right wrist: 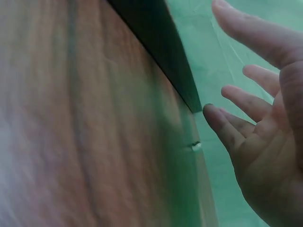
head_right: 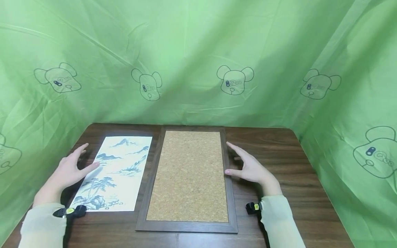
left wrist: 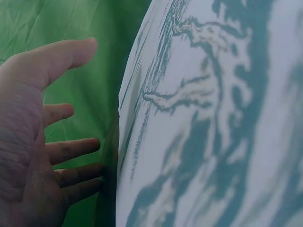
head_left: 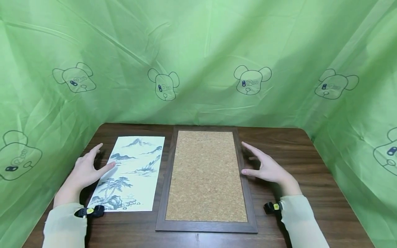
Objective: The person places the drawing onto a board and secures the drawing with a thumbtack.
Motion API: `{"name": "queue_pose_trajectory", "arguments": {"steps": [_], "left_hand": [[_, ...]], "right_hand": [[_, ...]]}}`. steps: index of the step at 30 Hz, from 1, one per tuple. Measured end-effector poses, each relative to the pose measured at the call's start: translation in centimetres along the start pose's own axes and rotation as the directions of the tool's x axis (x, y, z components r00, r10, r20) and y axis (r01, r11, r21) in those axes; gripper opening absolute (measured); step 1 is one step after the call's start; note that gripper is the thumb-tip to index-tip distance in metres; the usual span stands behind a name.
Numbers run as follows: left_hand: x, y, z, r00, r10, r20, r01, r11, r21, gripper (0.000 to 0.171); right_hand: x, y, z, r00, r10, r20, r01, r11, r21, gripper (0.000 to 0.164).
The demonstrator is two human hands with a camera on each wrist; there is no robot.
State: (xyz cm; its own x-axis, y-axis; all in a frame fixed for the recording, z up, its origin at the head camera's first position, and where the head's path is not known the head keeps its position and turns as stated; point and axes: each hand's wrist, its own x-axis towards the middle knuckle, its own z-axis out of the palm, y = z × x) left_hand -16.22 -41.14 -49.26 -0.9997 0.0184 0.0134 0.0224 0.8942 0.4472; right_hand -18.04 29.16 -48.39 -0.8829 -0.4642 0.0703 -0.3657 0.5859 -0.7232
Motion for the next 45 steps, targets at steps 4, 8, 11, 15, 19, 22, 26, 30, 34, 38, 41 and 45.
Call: {"name": "queue_pose_trajectory", "arguments": {"steps": [4, 8, 11, 15, 19, 22, 26, 30, 34, 38, 41, 45], "left_hand": [[0.0, 0.3, 0.0, 0.999, 0.03, 0.014, -0.03, 1.0, -0.007, 0.113], [0.1, 0.6, 0.2, 0.998, 0.064, 0.02, -0.064, 0.998, -0.007, 0.117], [0.3, 0.9, 0.4, 0.997, 0.068, 0.033, -0.068, 0.998, 0.003, 0.124], [0.3, 1.5, 0.5, 0.997, 0.054, 0.059, -0.056, 0.998, 0.021, 0.132], [0.3, 1.8, 0.5, 0.997, 0.048, 0.065, -0.051, 0.998, 0.032, 0.135], [0.3, 1.7, 0.6, 0.997, 0.047, 0.066, -0.049, 0.998, 0.036, 0.133], [0.5, 1.6, 0.4, 0.997, 0.029, 0.073, -0.03, 0.999, 0.011, 0.128], [0.5, 1.7, 0.2, 0.995, -0.006, 0.096, 0.009, 0.999, -0.032, 0.123], [0.6, 2.2, 0.0, 0.994, -0.006, 0.108, 0.012, 0.998, -0.057, 0.117], [0.6, 2.6, -0.1, 0.994, 0.008, 0.108, 0.0, 0.997, -0.074, 0.112], [0.6, 2.6, -0.1, 0.994, 0.003, 0.113, 0.006, 0.996, -0.087, 0.11], [0.5, 2.7, -0.1, 0.994, -0.005, 0.113, 0.017, 0.995, -0.099, 0.108]], "right_hand": [[0.3, 0.1, 0.6, 1.0, -0.009, 0.023, 0.009, 1.0, 0.0, 0.103], [0.6, 0.1, 1.0, 0.998, -0.03, 0.056, 0.027, 0.999, 0.041, 0.104], [0.7, 0.1, 1.1, 0.996, -0.042, 0.083, 0.036, 0.997, 0.07, 0.104], [0.7, 0.3, 1.2, 0.994, -0.03, 0.109, 0.022, 0.997, 0.074, 0.105], [0.6, 0.4, 1.3, 0.992, -0.017, 0.124, 0.007, 0.997, 0.079, 0.106], [0.6, 0.4, 1.2, 0.992, -0.012, 0.127, 0.002, 0.997, 0.077, 0.107], [0.6, 0.5, 1.2, 0.991, 0.0, 0.132, -0.01, 0.997, 0.075, 0.108], [0.6, 0.6, 1.0, 0.99, 0.02, 0.138, -0.03, 0.997, 0.072, 0.109], [0.5, 0.5, 0.9, 0.99, 0.029, 0.141, -0.04, 0.996, 0.077, 0.109], [0.4, 0.6, 0.9, 0.992, -0.004, 0.126, -0.003, 0.999, 0.053, 0.109], [0.4, 0.8, 0.9, 0.992, -0.017, 0.123, 0.012, 0.999, 0.042, 0.11], [0.5, 0.7, 0.9, 0.99, 0.006, 0.141, -0.017, 0.997, 0.079, 0.112]]}}
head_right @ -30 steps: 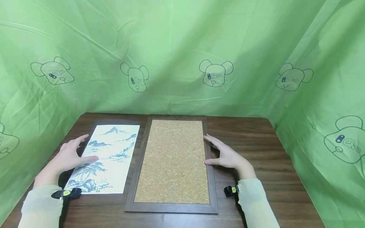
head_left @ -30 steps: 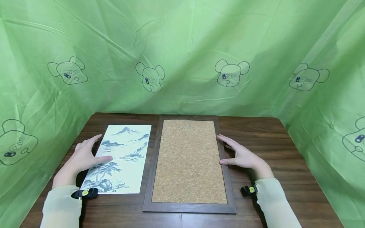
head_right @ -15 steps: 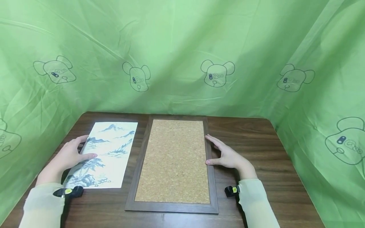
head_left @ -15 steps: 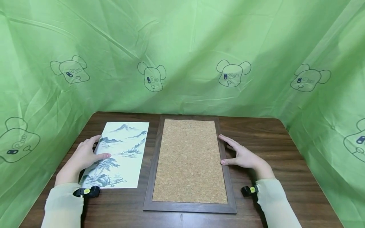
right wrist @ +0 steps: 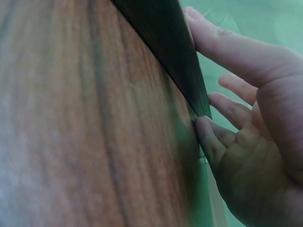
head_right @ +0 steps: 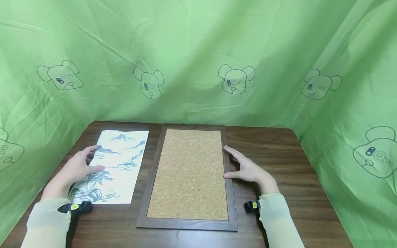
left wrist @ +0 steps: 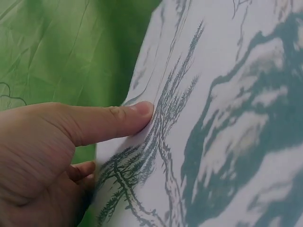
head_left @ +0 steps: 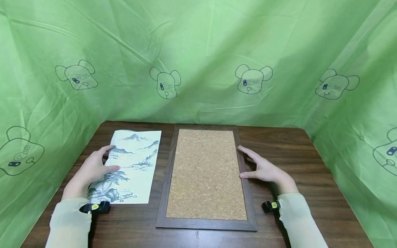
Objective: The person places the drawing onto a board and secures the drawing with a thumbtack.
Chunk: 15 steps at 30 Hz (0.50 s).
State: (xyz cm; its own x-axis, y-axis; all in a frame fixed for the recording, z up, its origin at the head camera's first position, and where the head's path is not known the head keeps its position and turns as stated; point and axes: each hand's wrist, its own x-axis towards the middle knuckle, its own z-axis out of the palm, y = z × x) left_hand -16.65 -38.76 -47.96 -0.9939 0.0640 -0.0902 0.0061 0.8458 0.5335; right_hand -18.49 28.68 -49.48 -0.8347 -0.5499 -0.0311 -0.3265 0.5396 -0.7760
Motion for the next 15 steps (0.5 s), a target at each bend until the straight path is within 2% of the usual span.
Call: {"name": "queue_pose_trajectory", "arguments": {"steps": [3, 7, 10, 12, 15], "left_hand": [[-0.08, 0.02, 0.08, 0.999, 0.029, -0.028, -0.03, 0.999, -0.019, 0.101], [-0.24, 0.14, 0.25, 0.995, 0.066, -0.078, -0.073, 0.993, -0.096, 0.084], [-0.27, 0.39, 0.36, 0.997, 0.056, -0.06, -0.062, 0.992, -0.11, 0.079], [-0.21, 0.54, 0.43, 0.999, 0.043, -0.028, -0.045, 0.997, -0.068, 0.084], [-0.12, 0.68, 0.53, 1.0, 0.017, 0.005, -0.017, 1.0, -0.008, 0.104]], "right_hand": [[0.09, -0.09, 0.01, 1.0, 0.014, 0.004, -0.014, 1.0, 0.01, 0.112], [0.12, -0.07, 0.03, 1.0, 0.014, -0.001, -0.014, 1.0, 0.008, 0.11], [0.12, -0.14, 0.02, 1.0, 0.016, -0.005, -0.016, 1.0, 0.011, 0.109], [0.11, -0.24, 0.02, 1.0, 0.019, -0.004, -0.019, 1.0, 0.013, 0.11], [0.12, -0.29, 0.03, 1.0, 0.024, 0.002, -0.024, 1.0, 0.01, 0.11]]}}
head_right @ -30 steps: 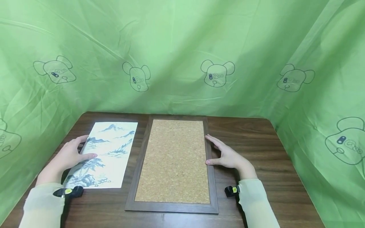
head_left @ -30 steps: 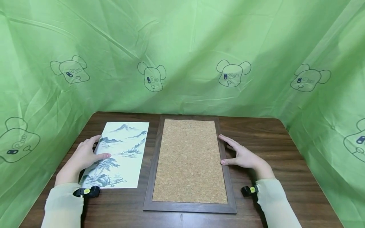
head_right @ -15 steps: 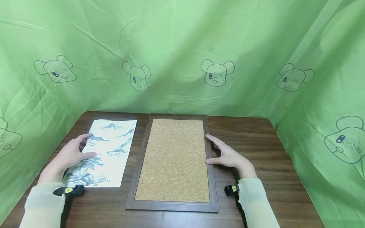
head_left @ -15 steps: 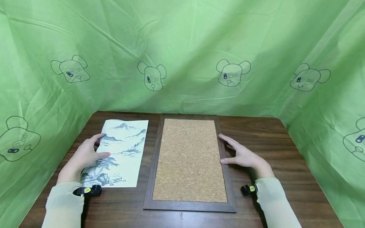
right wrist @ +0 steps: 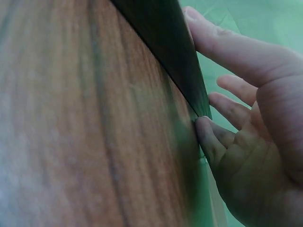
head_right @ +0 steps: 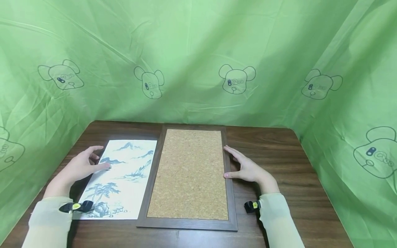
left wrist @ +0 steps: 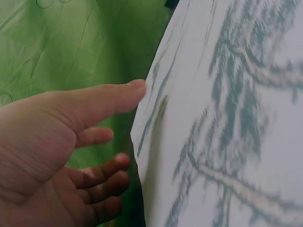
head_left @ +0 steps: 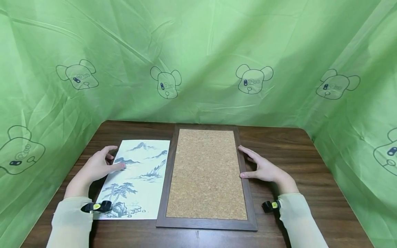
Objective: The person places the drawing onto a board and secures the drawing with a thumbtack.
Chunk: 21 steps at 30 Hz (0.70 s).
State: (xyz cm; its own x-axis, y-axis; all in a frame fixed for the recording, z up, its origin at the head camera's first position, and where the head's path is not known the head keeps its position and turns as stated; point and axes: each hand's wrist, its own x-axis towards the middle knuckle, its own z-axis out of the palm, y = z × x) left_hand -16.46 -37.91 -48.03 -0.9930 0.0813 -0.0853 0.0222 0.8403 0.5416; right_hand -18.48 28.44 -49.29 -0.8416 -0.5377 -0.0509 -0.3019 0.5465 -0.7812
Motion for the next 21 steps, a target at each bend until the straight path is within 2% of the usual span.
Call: {"name": "queue_pose_trajectory", "arguments": {"steps": [3, 7, 10, 15, 21], "left_hand": [[0.02, 0.2, 0.08, 1.0, -0.012, 0.002, 0.012, 0.999, 0.039, 0.119], [-0.01, 0.61, 0.22, 1.0, -0.014, 0.017, 0.013, 0.998, 0.065, 0.13], [0.04, 0.73, 0.22, 1.0, -0.015, 0.025, 0.013, 0.997, 0.078, 0.127], [0.2, 0.37, -0.04, 1.0, -0.031, 0.002, 0.031, 0.996, 0.085, 0.113], [0.36, 0.14, 0.03, 0.999, -0.041, -0.005, 0.041, 0.999, 0.032, 0.109]], "right_hand": [[0.01, 0.13, 0.03, 1.0, -0.001, 0.002, 0.001, 1.0, 0.003, 0.111], [-0.02, 0.17, 0.02, 1.0, -0.004, 0.003, 0.004, 1.0, 0.006, 0.11], [-0.01, 0.17, 0.03, 1.0, -0.002, 0.002, 0.002, 1.0, 0.002, 0.11], [0.1, 0.19, 0.07, 1.0, -0.006, -0.001, 0.006, 1.0, 0.0, 0.11], [0.09, 0.3, 0.05, 1.0, -0.012, -0.004, 0.012, 1.0, -0.002, 0.111]]}}
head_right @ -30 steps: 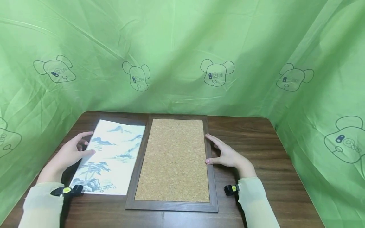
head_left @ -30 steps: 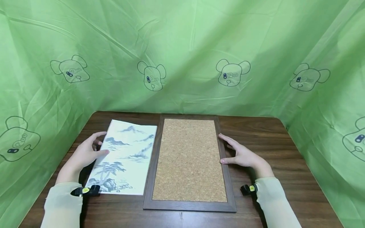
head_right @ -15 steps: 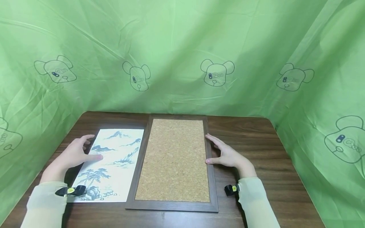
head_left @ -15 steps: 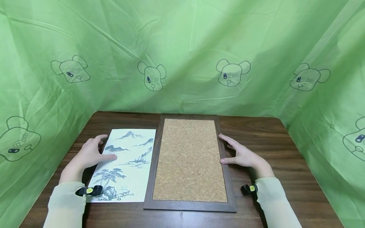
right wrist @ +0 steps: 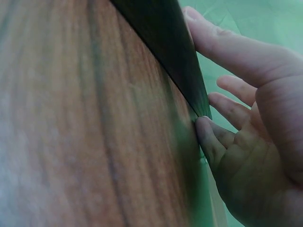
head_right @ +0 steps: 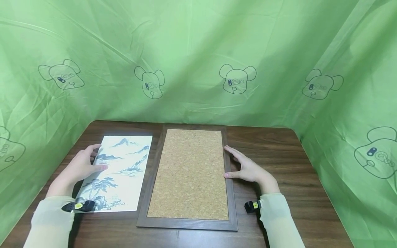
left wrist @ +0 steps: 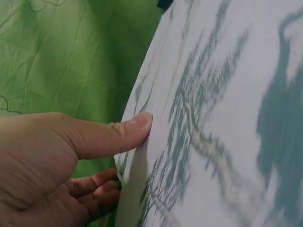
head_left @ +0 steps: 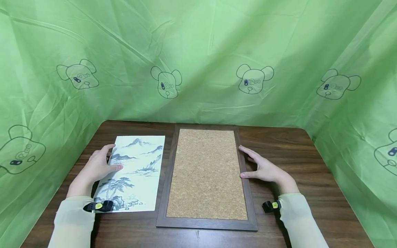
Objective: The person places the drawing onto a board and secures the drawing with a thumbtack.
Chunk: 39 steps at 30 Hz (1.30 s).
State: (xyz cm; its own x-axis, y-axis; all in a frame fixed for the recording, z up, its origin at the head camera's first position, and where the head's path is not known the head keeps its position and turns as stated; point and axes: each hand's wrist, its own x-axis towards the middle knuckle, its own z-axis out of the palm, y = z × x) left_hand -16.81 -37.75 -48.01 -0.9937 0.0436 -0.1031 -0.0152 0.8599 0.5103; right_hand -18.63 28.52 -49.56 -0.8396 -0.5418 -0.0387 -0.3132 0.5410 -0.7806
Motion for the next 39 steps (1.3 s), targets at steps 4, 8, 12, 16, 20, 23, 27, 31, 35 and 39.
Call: {"name": "queue_pose_trajectory", "arguments": {"steps": [4, 8, 12, 16, 20, 23, 27, 31, 35, 39], "left_hand": [[0.0, 0.1, 0.2, 1.0, 0.0, 0.014, 0.001, 0.999, -0.039, 0.108], [-0.1, 0.1, 0.4, 0.999, 0.038, 0.022, -0.036, 0.997, -0.062, 0.101], [-0.1, -0.2, 0.8, 0.996, 0.085, 0.021, -0.083, 0.993, -0.084, 0.092], [0.0, -0.5, 1.0, 0.996, 0.086, 0.011, -0.084, 0.991, -0.1, 0.093], [-0.1, 0.1, 0.6, 0.998, 0.063, 0.025, -0.062, 0.996, -0.057, 0.099], [-0.3, 0.7, 0.4, 0.998, 0.051, 0.045, -0.05, 0.999, -0.013, 0.107], [-0.4, 1.1, 0.3, 0.998, 0.047, 0.05, -0.049, 0.998, 0.037, 0.12], [-0.4, 1.1, 0.2, 0.999, 0.038, 0.039, -0.04, 0.998, 0.05, 0.118], [-0.4, 1.0, 0.2, 0.999, 0.019, 0.036, -0.019, 1.0, 0.004, 0.115], [-0.4, 1.0, 0.2, 0.999, -0.002, 0.043, 0.005, 0.997, -0.073, 0.11]], "right_hand": [[0.0, 0.0, 0.0, 1.0, -0.001, -0.001, 0.001, 1.0, -0.001, 0.11], [0.0, -0.1, 0.0, 1.0, -0.001, -0.001, 0.001, 1.0, 0.004, 0.11], [0.0, -0.1, 0.0, 1.0, 0.004, 0.003, -0.004, 1.0, 0.003, 0.11], [0.1, -0.1, 0.0, 1.0, -0.001, 0.003, 0.001, 1.0, 0.001, 0.11], [0.0, -0.1, 0.0, 1.0, -0.007, 0.001, 0.007, 1.0, -0.002, 0.11], [0.0, 0.0, 0.0, 1.0, -0.005, 0.002, 0.005, 1.0, -0.002, 0.11], [0.0, 0.1, 0.0, 1.0, -0.004, 0.002, 0.004, 1.0, 0.0, 0.11], [0.1, 0.1, -0.1, 1.0, -0.011, -0.001, 0.011, 1.0, 0.001, 0.11], [0.1, 0.1, 0.0, 1.0, -0.005, 0.001, 0.005, 1.0, -0.005, 0.11], [0.0, 0.3, 0.1, 1.0, -0.008, 0.001, 0.008, 1.0, -0.001, 0.11]]}}
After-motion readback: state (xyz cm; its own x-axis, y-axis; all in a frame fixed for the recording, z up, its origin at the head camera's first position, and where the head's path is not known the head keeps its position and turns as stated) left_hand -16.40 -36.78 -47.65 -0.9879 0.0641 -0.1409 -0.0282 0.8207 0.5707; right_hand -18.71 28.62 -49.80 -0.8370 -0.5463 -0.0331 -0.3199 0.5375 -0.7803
